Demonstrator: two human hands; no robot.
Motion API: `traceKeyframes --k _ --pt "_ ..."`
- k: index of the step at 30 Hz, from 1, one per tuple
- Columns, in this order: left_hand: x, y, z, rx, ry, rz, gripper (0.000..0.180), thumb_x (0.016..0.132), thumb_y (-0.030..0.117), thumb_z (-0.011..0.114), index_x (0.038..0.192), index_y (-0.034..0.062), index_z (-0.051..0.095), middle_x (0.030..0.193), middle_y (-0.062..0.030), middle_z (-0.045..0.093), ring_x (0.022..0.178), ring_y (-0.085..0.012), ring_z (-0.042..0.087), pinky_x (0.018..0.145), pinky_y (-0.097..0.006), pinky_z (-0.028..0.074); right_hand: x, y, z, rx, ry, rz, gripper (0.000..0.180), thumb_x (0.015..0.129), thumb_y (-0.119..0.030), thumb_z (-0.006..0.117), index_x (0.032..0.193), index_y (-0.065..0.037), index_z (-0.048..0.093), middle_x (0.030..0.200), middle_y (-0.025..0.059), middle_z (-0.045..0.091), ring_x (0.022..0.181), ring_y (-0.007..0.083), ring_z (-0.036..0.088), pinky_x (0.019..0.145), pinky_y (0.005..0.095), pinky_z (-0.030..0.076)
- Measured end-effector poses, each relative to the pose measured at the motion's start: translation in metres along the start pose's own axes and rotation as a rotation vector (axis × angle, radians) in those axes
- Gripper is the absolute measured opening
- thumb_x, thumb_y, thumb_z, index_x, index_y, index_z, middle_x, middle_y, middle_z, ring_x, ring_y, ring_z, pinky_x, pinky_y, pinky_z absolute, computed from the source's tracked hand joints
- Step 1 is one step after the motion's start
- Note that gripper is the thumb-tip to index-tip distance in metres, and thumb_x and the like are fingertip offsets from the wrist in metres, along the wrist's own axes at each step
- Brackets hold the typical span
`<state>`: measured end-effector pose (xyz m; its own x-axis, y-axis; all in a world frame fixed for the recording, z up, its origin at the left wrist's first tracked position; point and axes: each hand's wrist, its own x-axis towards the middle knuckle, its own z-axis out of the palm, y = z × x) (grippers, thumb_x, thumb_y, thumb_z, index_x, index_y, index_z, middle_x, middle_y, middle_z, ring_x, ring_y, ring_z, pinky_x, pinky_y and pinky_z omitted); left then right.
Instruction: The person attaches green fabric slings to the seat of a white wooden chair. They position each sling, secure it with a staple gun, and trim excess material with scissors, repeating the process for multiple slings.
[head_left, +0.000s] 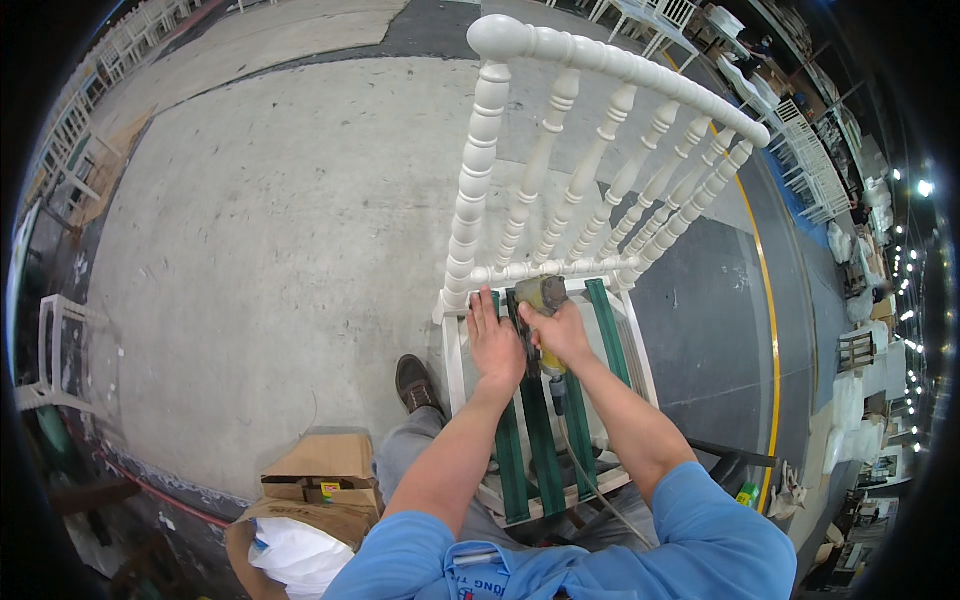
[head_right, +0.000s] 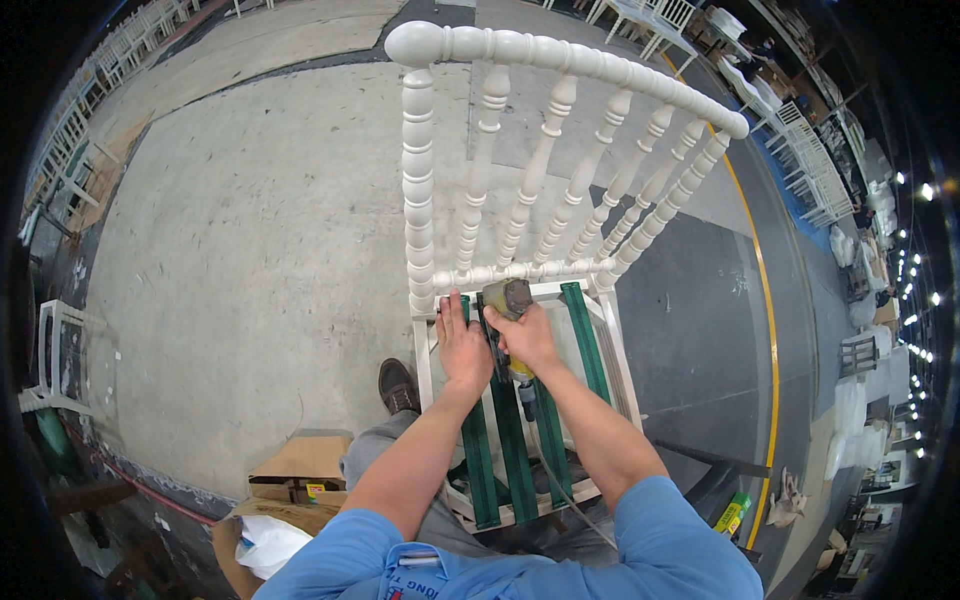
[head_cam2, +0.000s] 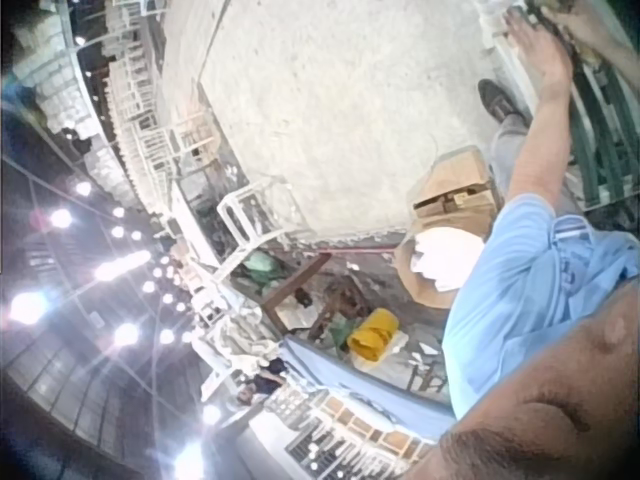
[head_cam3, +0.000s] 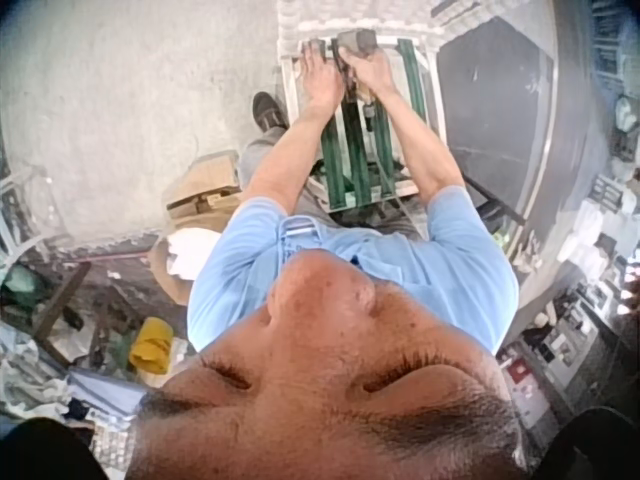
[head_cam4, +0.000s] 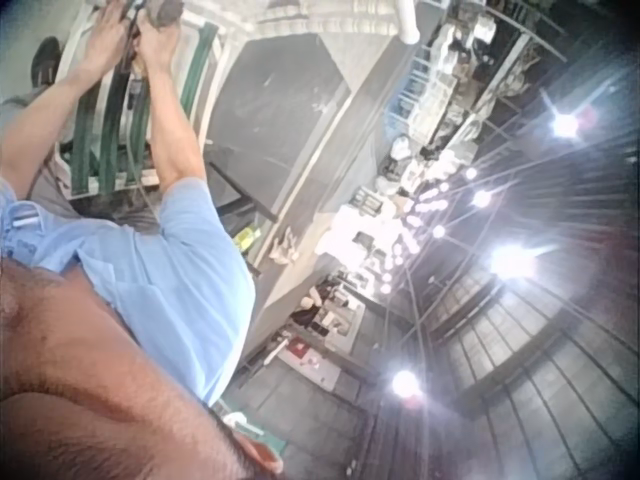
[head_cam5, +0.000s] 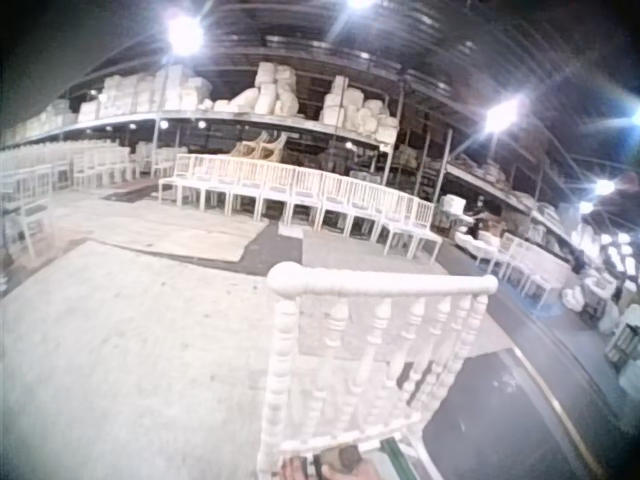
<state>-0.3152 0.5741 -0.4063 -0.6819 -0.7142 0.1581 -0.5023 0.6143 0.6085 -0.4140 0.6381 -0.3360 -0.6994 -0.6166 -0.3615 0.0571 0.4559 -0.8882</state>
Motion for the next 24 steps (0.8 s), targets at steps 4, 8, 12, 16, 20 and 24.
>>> traceKeyframes --k 4,8,12,16,20,24 --pt "-0.001 0.001 -0.002 -0.013 -0.006 -0.001 0.026 0.082 0.017 0.076 0.096 -0.0052 0.072 0.167 -0.0243 0.025 0.156 -0.0421 0.022 0.127 -0.052 0.021 -0.003 0.001 0.0 0.042 -0.007 -0.033 0.024 0.095 -0.024 0.077 0.096 -0.002 0.068 0.079 0.0028 0.068 0.051 0.0104 0.057 0.045 0.0272 0.045" --pt "-0.001 0.002 -0.004 -0.029 -0.079 -0.038 0.026 0.082 0.016 0.076 0.097 -0.0054 0.072 0.167 -0.024 0.025 0.156 -0.042 0.023 0.127 -0.052 0.021 -0.004 -0.001 0.0 0.003 0.002 0.004 0.025 0.094 -0.024 0.078 0.095 -0.002 0.068 0.078 0.0027 0.067 0.05 0.0106 0.057 0.045 0.0274 0.045" --pt "0.001 0.001 -0.004 0.0 -0.013 0.001 0.032 0.083 0.02 0.076 0.099 -0.0076 0.072 0.166 -0.0246 0.027 0.155 -0.0426 0.024 0.127 -0.052 0.021 -0.006 -0.004 -0.001 0.029 0.022 -0.032 0.027 0.094 -0.026 0.078 0.093 -0.001 0.068 0.074 0.0022 0.066 0.048 0.0105 0.057 0.043 0.0276 0.044" --pt "-0.001 0.001 -0.004 -0.008 -0.01 -0.002 0.026 0.087 0.015 0.07 0.099 -0.0077 0.072 0.165 -0.0247 0.029 0.155 -0.0427 0.025 0.126 -0.052 0.022 -0.011 -0.005 -0.004 -0.006 0.054 -0.021 0.027 0.094 -0.026 0.078 0.089 -0.001 0.068 0.068 0.0016 0.065 0.047 0.0097 0.056 0.042 0.0273 0.044" --pt "0.0 0.002 -0.004 -0.005 -0.099 -0.043 0.025 0.086 0.013 0.07 0.101 -0.0078 0.072 0.165 -0.0247 0.029 0.154 -0.0426 0.026 0.126 -0.053 0.022 -0.012 -0.005 -0.007 0.01 0.095 0.013 0.029 0.094 -0.028 0.078 0.089 -0.001 0.068 0.069 0.0015 0.065 0.046 0.0094 0.057 0.042 0.027 0.043" --pt "0.001 0.003 -0.004 0.057 0.007 -0.001 0.028 0.08 0.014 0.077 0.1 -0.0056 0.072 0.165 -0.025 0.029 0.155 -0.0422 0.022 0.126 -0.053 0.022 -0.011 -0.007 -0.01 -0.04 0.1 -0.014 0.032 0.093 -0.031 0.08 0.092 -0.001 0.069 0.069 0.0018 0.065 0.047 0.0101 0.057 0.042 0.0271 0.043"
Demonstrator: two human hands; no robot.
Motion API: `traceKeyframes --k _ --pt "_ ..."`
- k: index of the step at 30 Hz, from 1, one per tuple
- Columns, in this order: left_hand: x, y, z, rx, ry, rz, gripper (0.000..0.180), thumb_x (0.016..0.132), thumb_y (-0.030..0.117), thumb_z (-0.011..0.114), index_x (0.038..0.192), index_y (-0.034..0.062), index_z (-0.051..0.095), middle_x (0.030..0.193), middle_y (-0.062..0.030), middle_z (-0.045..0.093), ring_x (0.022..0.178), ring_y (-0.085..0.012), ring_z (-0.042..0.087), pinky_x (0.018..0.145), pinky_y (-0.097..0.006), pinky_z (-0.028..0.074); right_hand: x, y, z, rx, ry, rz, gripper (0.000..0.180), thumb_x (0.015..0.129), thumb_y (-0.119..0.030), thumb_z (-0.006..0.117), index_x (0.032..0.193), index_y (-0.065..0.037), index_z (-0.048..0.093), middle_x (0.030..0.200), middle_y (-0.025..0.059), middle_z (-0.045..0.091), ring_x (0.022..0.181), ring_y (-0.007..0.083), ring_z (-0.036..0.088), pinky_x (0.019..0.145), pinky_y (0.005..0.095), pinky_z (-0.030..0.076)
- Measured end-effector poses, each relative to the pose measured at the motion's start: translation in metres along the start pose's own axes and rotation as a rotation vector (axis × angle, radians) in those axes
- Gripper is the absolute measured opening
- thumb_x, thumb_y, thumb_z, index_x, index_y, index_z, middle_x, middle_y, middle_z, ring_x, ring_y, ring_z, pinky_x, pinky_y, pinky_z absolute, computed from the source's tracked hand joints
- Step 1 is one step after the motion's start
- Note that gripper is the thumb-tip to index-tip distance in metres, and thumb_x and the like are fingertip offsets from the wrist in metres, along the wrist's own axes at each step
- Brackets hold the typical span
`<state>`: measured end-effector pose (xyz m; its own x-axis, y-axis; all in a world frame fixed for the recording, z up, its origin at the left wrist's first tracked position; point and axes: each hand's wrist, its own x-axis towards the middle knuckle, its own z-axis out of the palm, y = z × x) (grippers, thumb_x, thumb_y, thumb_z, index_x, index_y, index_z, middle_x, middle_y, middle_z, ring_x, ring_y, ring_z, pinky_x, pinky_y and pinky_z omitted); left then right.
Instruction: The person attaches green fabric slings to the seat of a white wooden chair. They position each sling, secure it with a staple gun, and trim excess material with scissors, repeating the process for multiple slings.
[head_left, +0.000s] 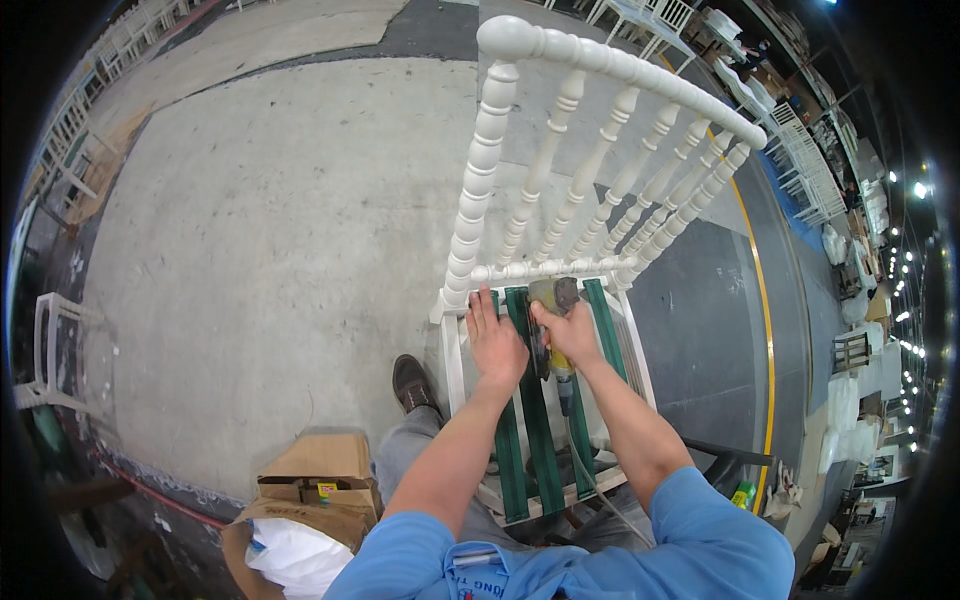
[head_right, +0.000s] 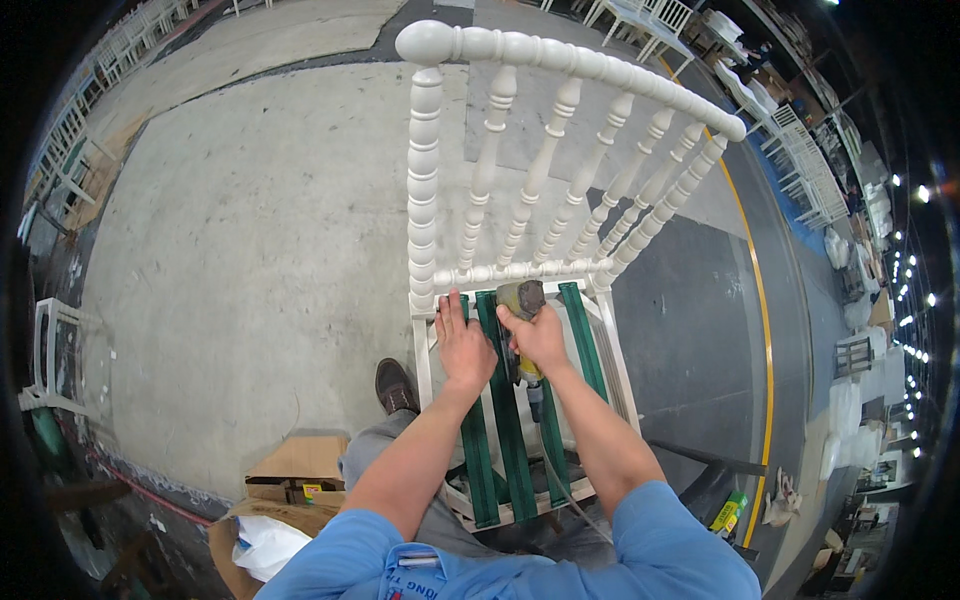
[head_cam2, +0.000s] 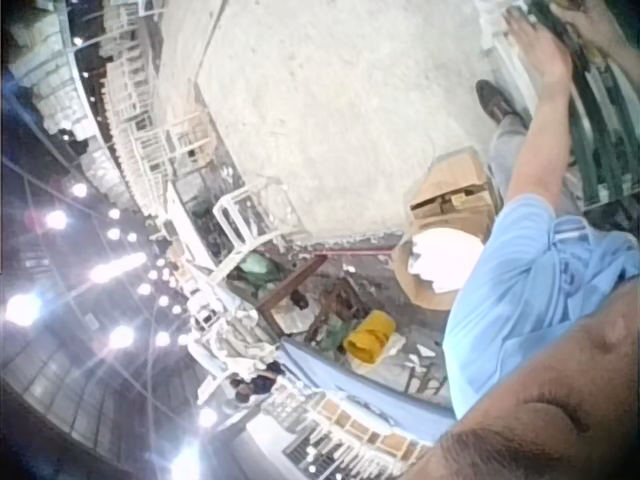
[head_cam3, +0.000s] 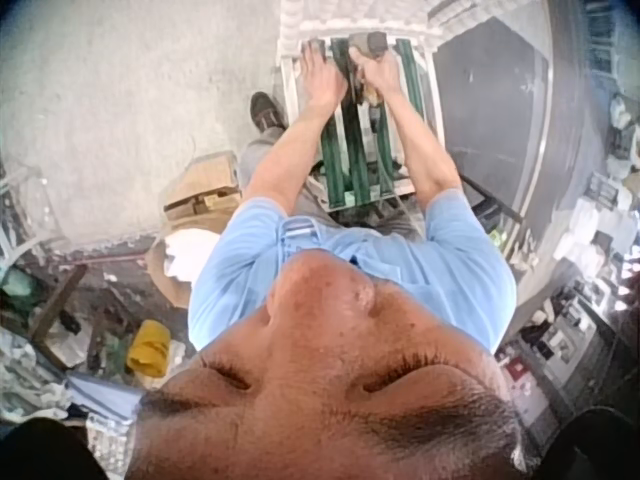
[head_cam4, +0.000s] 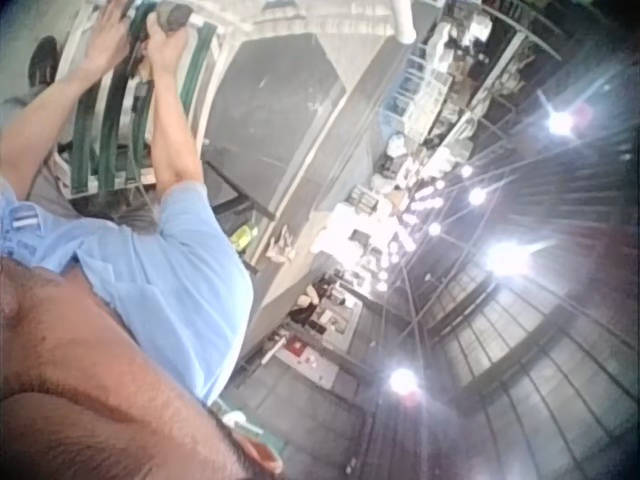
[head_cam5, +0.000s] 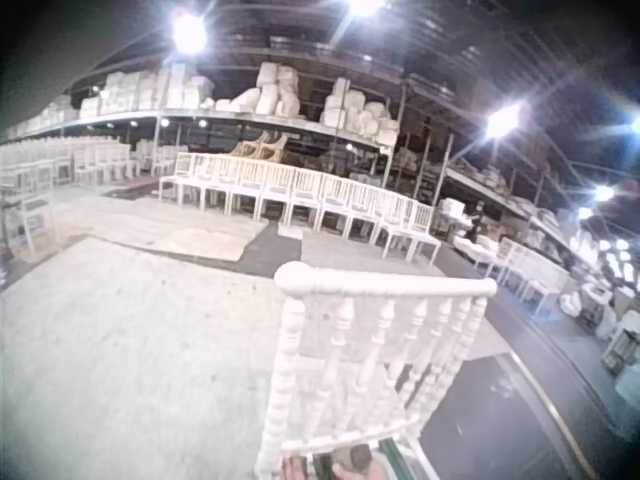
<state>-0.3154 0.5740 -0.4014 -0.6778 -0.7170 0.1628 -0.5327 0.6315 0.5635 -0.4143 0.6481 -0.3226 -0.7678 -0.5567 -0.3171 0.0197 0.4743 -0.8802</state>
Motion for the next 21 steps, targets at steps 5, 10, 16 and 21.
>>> traceKeyframes --k 5,10,16,21 --pt "-0.001 0.003 -0.001 -0.121 -0.056 -0.051 0.029 0.082 0.019 0.078 0.096 -0.0064 0.071 0.163 -0.0258 0.03 0.154 -0.0448 0.023 0.125 -0.055 0.022 -0.027 -0.014 -0.034 0.098 0.023 0.106 0.033 0.093 -0.032 0.08 0.094 -0.001 0.07 0.072 0.0029 0.066 0.05 0.0117 0.059 0.045 0.0291 0.046" --pt "0.003 0.012 -0.007 -0.098 -0.015 0.017 0.028 0.085 0.021 0.077 0.097 -0.0031 0.07 0.152 -0.0296 0.042 0.146 -0.0491 0.034 0.121 -0.057 0.027 -0.123 -0.031 -0.13 0.284 0.11 0.098 0.034 0.094 -0.03 0.079 0.108 0.0 0.066 0.084 0.0073 0.068 0.055 0.0149 0.06 0.05 0.0308 0.05" --pt "-0.033 0.082 -0.032 -0.436 -0.087 0.141 0.029 0.097 0.023 0.065 0.11 -0.0031 0.065 0.125 -0.0235 0.065 0.116 -0.0428 0.06 0.098 -0.048 0.048 -0.26 -0.007 -0.222 0.563 0.409 0.124 0.047 0.097 -0.035 0.075 0.125 0.0 0.062 0.102 0.012 0.071 0.087 0.0197 0.069 0.073 0.0351 0.058" --pt "-0.175 0.183 -0.081 -1.266 -1.385 -0.234 0.066 0.111 0.057 0.033 0.137 0.0022 0.061 0.114 -0.0103 0.072 0.104 -0.0189 0.066 0.092 -0.036 0.052 -0.314 0.029 -0.235 0.966 0.232 0.024 0.061 0.098 -0.052 0.067 0.136 -0.005 0.058 0.122 0.0138 0.066 0.097 0.0233 0.069 0.079 0.039 0.059"
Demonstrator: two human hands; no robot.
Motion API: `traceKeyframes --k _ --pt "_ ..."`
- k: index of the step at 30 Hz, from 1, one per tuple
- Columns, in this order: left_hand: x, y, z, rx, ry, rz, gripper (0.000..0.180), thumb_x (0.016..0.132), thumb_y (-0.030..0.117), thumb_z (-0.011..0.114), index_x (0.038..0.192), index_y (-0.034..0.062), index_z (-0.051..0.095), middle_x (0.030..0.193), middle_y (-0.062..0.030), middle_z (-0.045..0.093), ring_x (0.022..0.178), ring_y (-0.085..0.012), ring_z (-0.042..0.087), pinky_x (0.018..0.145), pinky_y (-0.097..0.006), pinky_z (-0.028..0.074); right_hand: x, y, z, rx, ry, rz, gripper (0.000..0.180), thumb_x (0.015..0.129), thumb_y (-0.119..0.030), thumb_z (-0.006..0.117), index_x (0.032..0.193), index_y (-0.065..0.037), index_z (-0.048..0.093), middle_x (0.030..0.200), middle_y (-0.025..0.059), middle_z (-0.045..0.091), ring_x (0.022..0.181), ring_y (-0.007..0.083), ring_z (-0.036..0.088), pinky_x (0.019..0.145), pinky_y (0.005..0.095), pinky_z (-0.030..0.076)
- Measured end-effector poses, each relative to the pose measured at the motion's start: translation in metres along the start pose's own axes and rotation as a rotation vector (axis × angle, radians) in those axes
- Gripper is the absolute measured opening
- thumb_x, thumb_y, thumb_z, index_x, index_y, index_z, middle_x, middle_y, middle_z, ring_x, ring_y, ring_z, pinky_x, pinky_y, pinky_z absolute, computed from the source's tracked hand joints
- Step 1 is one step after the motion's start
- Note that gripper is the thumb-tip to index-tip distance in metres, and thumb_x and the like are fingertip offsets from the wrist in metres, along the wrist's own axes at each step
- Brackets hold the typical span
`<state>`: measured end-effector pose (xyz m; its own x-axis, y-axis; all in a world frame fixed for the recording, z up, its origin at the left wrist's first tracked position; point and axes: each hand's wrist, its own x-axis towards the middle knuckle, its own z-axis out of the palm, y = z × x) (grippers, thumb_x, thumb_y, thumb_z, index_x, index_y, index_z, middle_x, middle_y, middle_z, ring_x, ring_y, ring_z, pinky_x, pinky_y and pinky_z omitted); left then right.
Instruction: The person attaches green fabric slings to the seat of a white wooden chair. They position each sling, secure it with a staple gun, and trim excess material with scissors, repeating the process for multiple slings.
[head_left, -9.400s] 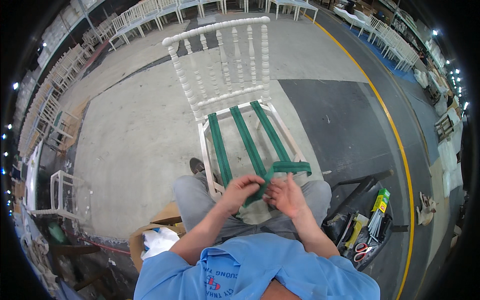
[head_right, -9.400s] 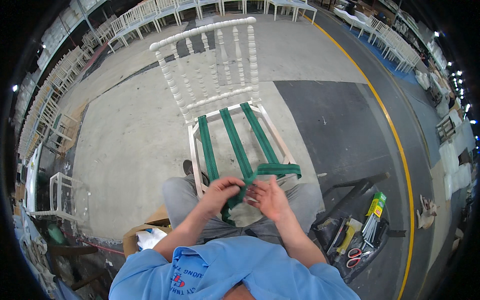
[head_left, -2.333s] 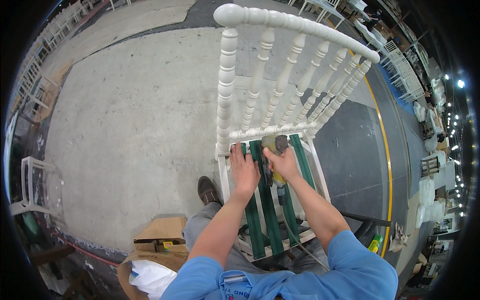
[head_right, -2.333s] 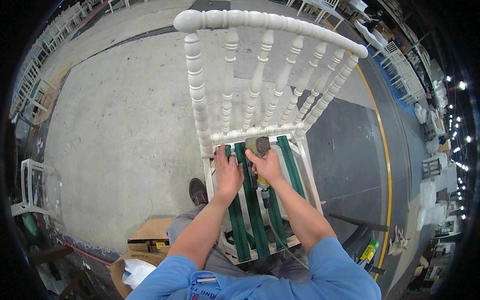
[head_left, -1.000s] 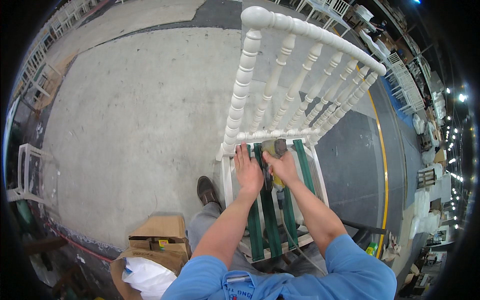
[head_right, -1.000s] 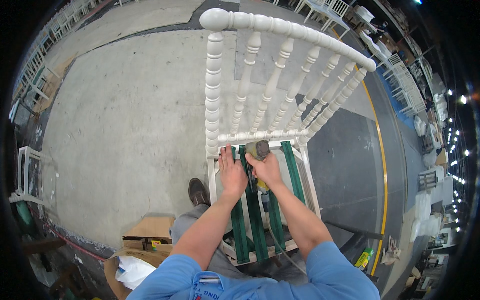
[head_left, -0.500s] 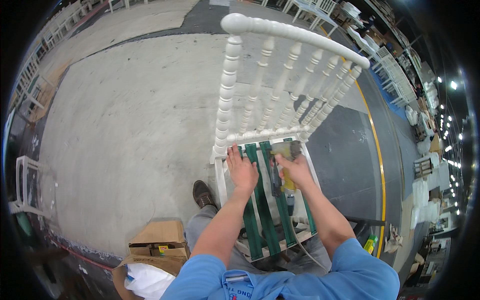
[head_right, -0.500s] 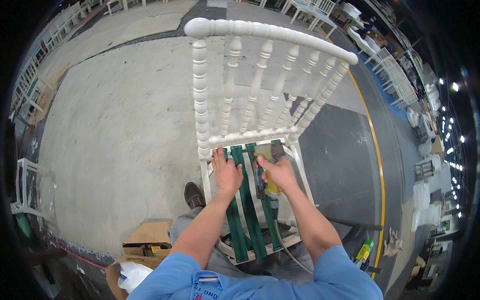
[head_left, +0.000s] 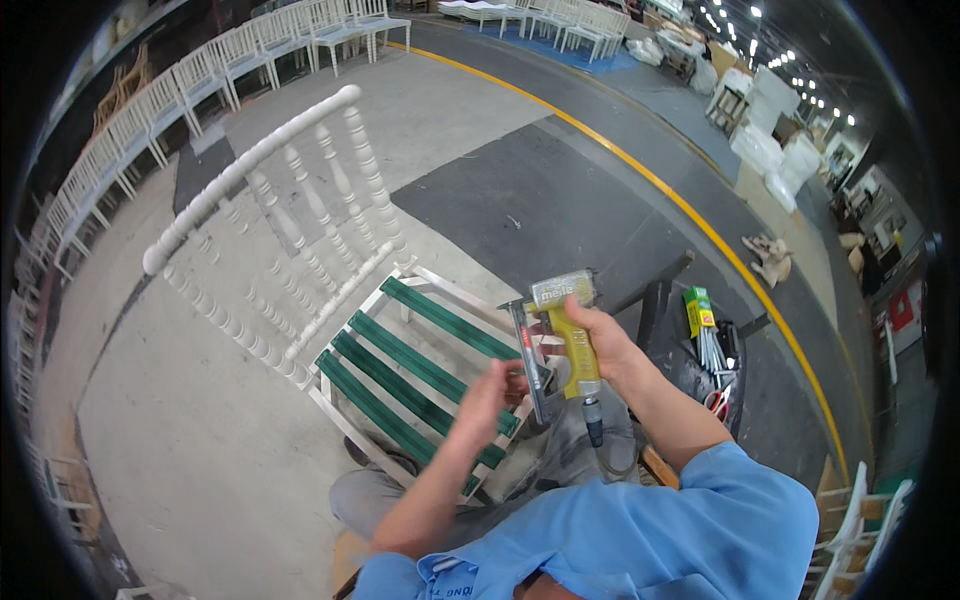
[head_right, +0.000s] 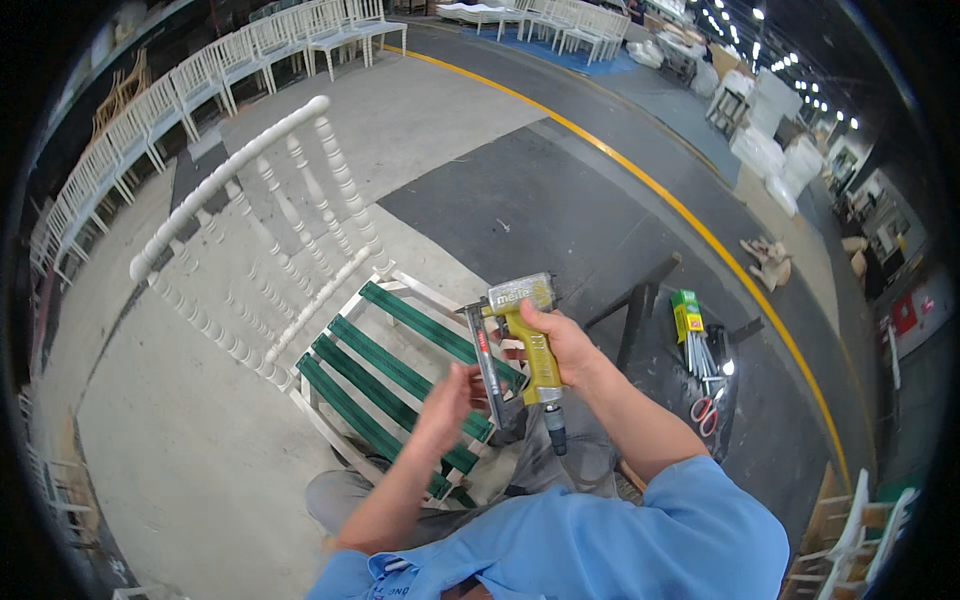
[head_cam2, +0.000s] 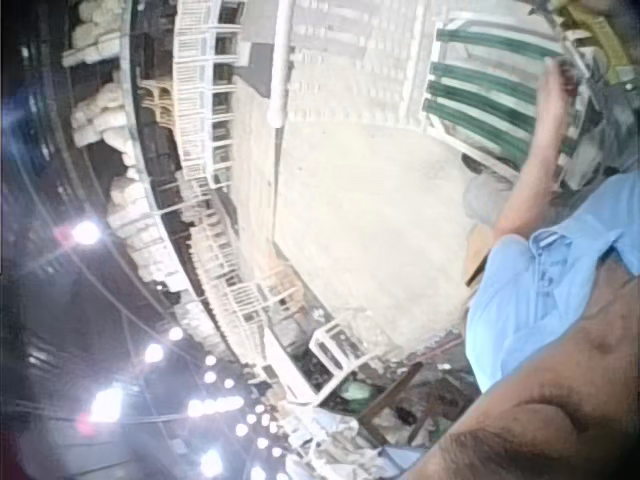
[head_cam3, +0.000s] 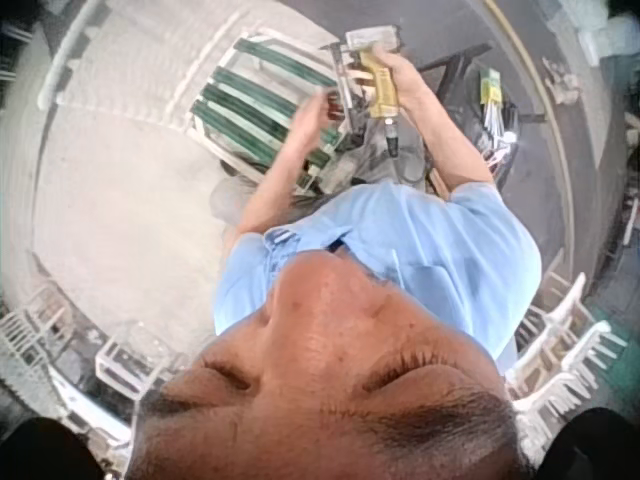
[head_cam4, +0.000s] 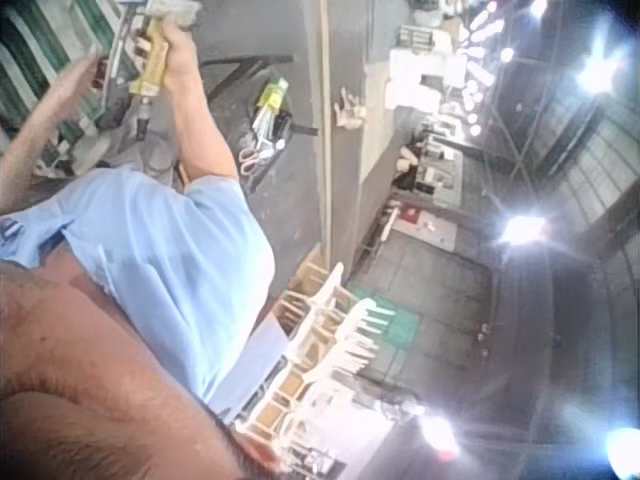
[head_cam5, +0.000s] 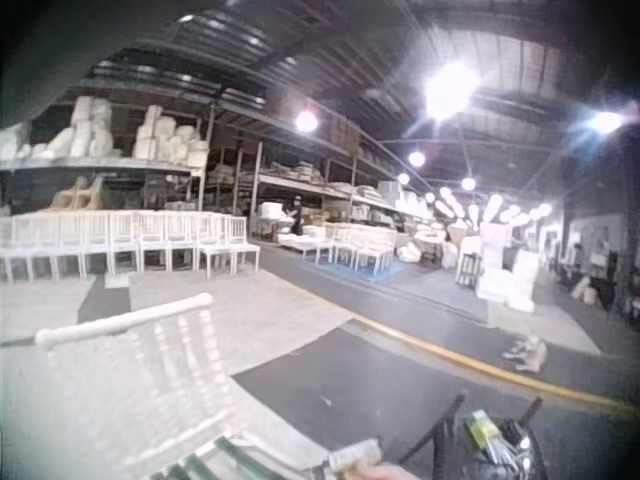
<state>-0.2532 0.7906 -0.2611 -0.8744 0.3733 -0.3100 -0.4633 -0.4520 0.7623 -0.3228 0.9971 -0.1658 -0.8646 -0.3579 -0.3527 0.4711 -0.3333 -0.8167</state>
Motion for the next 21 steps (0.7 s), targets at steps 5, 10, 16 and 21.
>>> traceKeyframes --k 5,10,16,21 --pt "-0.042 -0.002 0.078 -0.332 0.054 0.077 0.051 0.113 0.046 0.038 0.133 0.0057 0.062 0.11 -0.0077 0.071 0.105 -0.0162 0.067 0.094 -0.032 0.051 0.001 0.035 -0.029 0.442 -0.449 0.169 0.073 0.1 -0.065 0.051 0.142 -0.005 0.051 0.123 0.0175 0.065 0.092 0.0285 0.069 0.067 0.0415 0.06" --pt "-0.069 0.001 0.098 -0.249 0.063 0.073 0.036 0.109 0.033 0.055 0.132 0.0067 0.061 0.118 -0.0078 0.072 0.101 -0.0161 0.07 0.08 -0.027 0.058 -0.001 0.075 -0.026 0.704 -0.795 0.059 0.081 0.098 -0.07 0.049 0.145 -0.005 0.048 0.127 0.0232 0.063 0.104 0.0384 0.068 0.073 0.0489 0.062" --pt "-0.083 0.002 0.132 -0.124 0.061 0.11 0.05 0.1 0.019 0.068 0.145 0.0086 0.049 0.137 -0.0101 0.064 0.113 -0.0257 0.066 0.1 -0.042 0.054 0.011 0.088 -0.021 0.893 -0.661 0.027 0.084 0.099 -0.069 0.048 0.148 -0.002 0.047 0.131 0.0244 0.063 0.11 0.0399 0.068 0.098 0.0587 0.055" --pt "-0.071 0.012 0.157 -0.374 0.005 -0.028 0.047 0.107 0.043 0.051 0.144 0.0152 0.051 0.128 -0.0098 0.062 0.103 -0.0375 0.068 0.094 -0.057 0.053 0.019 0.083 -0.044 0.937 -1.04 0.04 0.08 0.101 -0.069 0.045 0.139 0.001 0.056 0.107 0.0248 0.072 0.073 0.0229 0.075 0.053 0.0337 0.063"
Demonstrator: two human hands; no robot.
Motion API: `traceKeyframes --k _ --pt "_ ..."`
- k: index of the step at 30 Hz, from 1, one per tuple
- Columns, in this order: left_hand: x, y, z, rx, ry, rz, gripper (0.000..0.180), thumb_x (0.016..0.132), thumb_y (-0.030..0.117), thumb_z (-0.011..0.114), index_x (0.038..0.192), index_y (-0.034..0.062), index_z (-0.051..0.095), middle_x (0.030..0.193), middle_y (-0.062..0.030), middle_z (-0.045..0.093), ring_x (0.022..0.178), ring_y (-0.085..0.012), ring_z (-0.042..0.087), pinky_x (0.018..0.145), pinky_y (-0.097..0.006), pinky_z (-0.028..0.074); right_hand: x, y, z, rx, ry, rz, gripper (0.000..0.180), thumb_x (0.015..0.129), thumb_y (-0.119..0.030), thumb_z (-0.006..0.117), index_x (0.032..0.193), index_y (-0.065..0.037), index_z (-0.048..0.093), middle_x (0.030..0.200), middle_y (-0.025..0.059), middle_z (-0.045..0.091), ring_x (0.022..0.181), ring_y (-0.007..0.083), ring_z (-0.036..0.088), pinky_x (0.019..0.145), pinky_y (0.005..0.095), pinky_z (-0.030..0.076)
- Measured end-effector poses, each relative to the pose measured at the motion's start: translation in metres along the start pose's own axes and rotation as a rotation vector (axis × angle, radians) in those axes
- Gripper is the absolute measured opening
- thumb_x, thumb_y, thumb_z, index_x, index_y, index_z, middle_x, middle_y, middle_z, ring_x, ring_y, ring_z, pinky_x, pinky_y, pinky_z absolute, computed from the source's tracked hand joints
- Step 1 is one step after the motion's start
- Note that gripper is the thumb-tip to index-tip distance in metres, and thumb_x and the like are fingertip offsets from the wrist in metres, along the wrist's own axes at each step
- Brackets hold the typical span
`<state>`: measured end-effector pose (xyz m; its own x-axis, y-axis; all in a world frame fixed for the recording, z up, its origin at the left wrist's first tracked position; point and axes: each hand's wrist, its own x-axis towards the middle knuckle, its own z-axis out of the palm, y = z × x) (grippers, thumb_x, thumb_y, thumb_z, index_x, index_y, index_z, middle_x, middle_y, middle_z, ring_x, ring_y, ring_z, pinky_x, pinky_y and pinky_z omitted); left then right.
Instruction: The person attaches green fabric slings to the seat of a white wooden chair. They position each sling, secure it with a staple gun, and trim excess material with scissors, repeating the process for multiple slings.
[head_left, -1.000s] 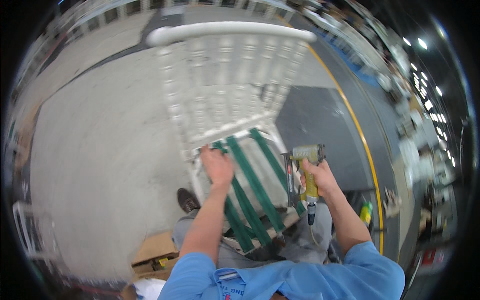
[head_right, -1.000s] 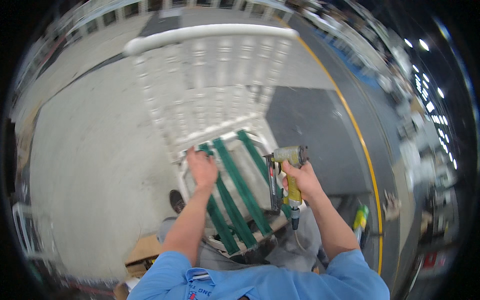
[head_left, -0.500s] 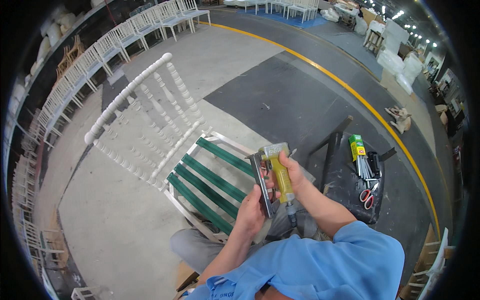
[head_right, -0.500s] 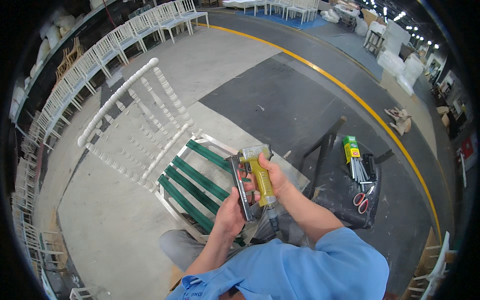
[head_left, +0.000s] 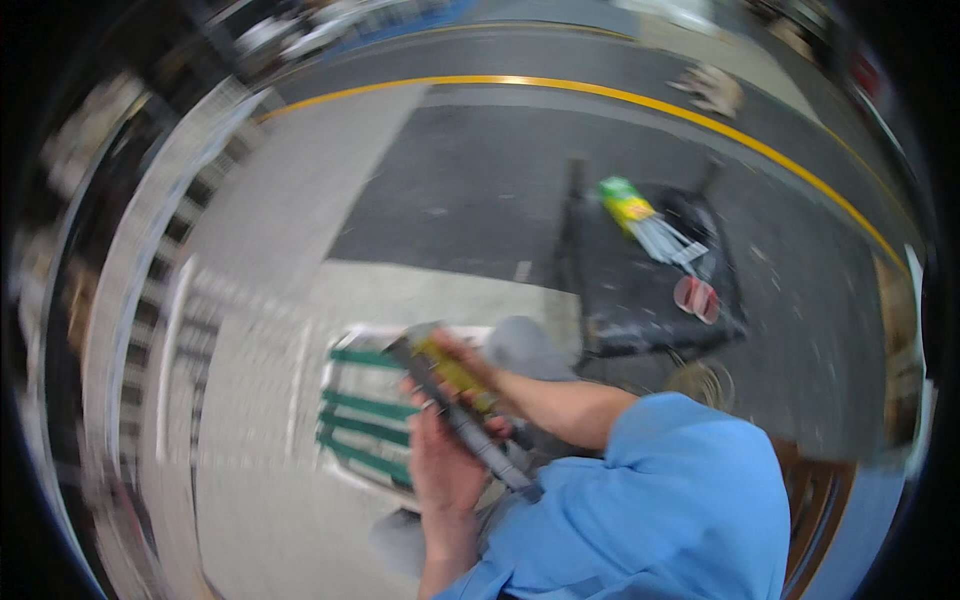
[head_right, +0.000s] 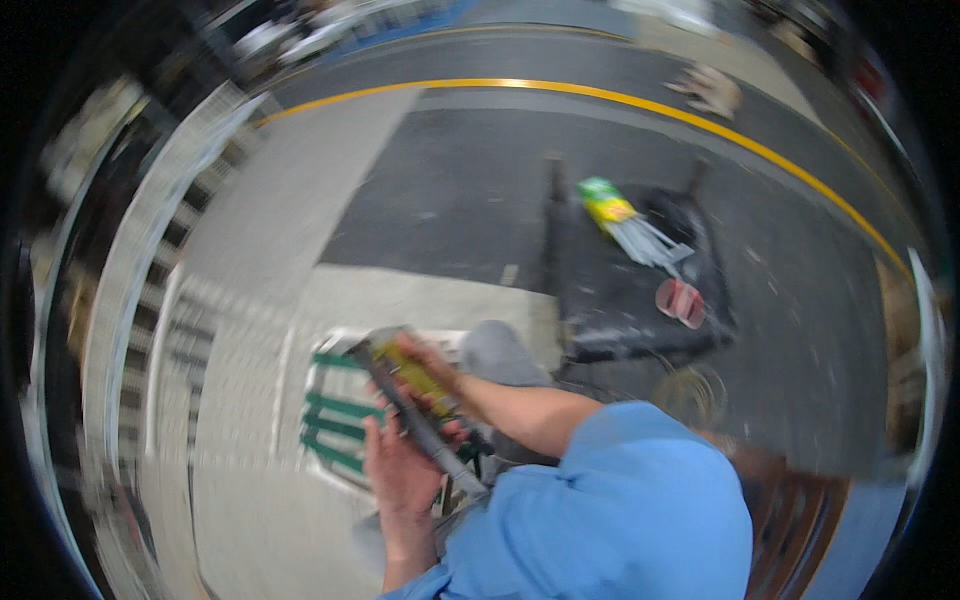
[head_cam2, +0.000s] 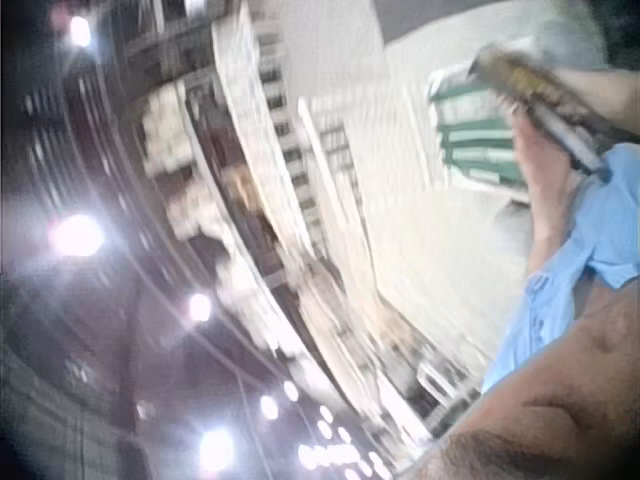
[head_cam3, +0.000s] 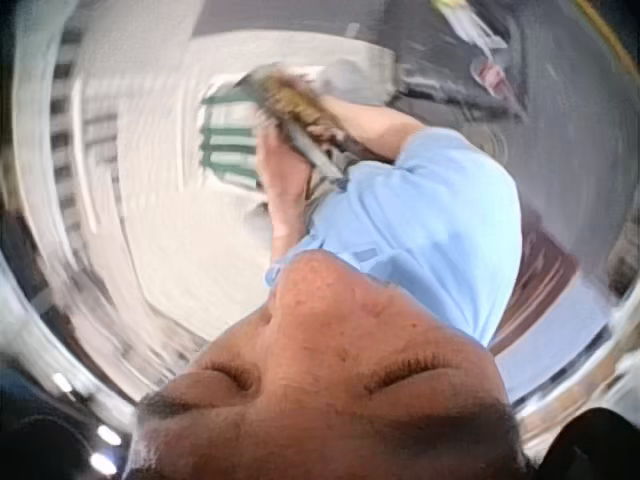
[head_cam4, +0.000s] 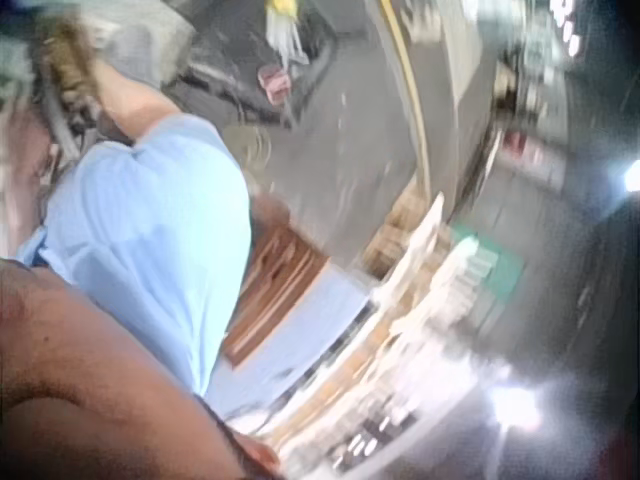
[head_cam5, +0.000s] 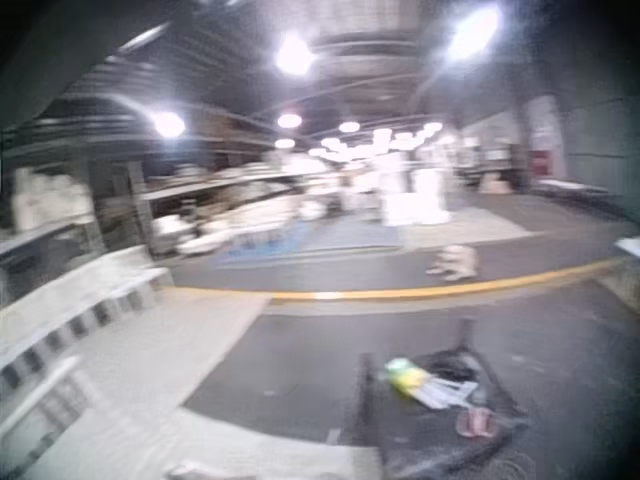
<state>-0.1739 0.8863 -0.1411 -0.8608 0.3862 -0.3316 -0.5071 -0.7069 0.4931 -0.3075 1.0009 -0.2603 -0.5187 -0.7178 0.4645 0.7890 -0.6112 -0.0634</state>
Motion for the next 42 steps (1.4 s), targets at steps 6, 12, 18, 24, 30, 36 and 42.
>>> traceKeyframes --k 6,12,18,24,30,36,42 --pt "0.016 -0.007 -0.005 -0.066 0.11 -0.109 0.046 0.102 0.028 0.053 0.147 0.0207 0.05 0.129 -0.0095 0.059 0.097 -0.0339 0.06 0.084 -0.048 0.05 -0.064 -0.027 0.039 -0.876 0.901 0.148 0.063 0.105 -0.062 0.045 0.117 -0.005 0.067 0.094 0.0068 0.069 0.067 0.014 0.062 0.058 0.0291 0.053" --pt "0.014 -0.004 -0.041 -0.034 0.21 0.018 0.057 0.097 0.016 0.056 0.153 0.0246 0.046 0.134 -0.0086 0.059 0.1 -0.0324 0.061 0.087 -0.048 0.051 -0.249 -0.126 0.114 -1.882 1.933 0.036 0.025 0.088 -0.033 0.072 0.099 -0.011 0.079 0.101 0.0145 0.076 0.098 0.0319 0.073 0.086 0.0429 0.057" --pt "0.01 -0.002 -0.062 -0.088 0.325 0.086 0.056 0.096 0.009 0.057 0.151 0.0194 0.049 0.131 -0.0135 0.062 0.102 -0.0347 0.06 0.091 -0.048 0.055 -0.345 -0.175 0.161 -1.972 2.604 -0.062 0.024 0.085 -0.011 0.069 0.109 -0.012 0.077 0.112 0.0163 0.072 0.108 0.0359 0.069 0.094 0.0466 0.054" --pt "0.0 -0.008 -0.068 -0.106 0.321 0.083 0.057 0.096 0.009 0.058 0.151 0.0199 0.049 0.13 -0.0137 0.063 0.102 -0.035 0.06 0.09 -0.048 0.055 -0.367 -0.199 0.166 -2.083 2.532 0.295 0.038 0.081 0.004 0.066 0.112 -0.016 0.075 0.121 0.0123 0.062 0.116 0.0343 0.062 0.097 0.0449 0.052" --pt "0.001 -0.01 -0.069 -0.164 0.364 0.089 0.054 0.098 0.012 0.056 0.151 0.0214 0.05 0.131 -0.0135 0.062 0.105 -0.0343 0.059 0.096 -0.049 0.051 -0.371 -0.202 0.173 -2.64 2.213 0.393 0.015 0.086 -0.013 0.068 0.099 -0.012 0.075 0.11 0.0117 0.067 0.109 0.0326 0.064 0.091 0.0463 0.053" --pt "0.005 -0.018 -0.068 -0.198 0.256 0.13 0.055 0.098 0.009 0.054 0.149 0.0239 0.042 0.131 -0.0073 0.056 0.112 -0.0409 0.059 0.101 -0.061 0.048 -0.241 -0.175 0.171 -2.561 1.613 -0.36 0.032 0.087 -0.006 0.075 0.118 -0.004 0.072 0.098 0.0145 0.073 0.091 0.0276 0.071 0.082 0.0355 0.054" --pt "0.008 -0.025 -0.049 -0.04 0.304 0.195 0.036 0.106 0.015 0.054 0.142 0.0185 0.047 0.124 -0.0063 0.059 0.109 -0.0329 0.065 0.097 -0.052 0.055 -0.057 -0.075 0.14 -2.008 0.974 -0.137 0.03 0.085 -0.007 0.08 0.113 -0.002 0.072 0.096 0.0112 0.074 0.082 0.0145 0.068 0.076 0.0304 0.055"
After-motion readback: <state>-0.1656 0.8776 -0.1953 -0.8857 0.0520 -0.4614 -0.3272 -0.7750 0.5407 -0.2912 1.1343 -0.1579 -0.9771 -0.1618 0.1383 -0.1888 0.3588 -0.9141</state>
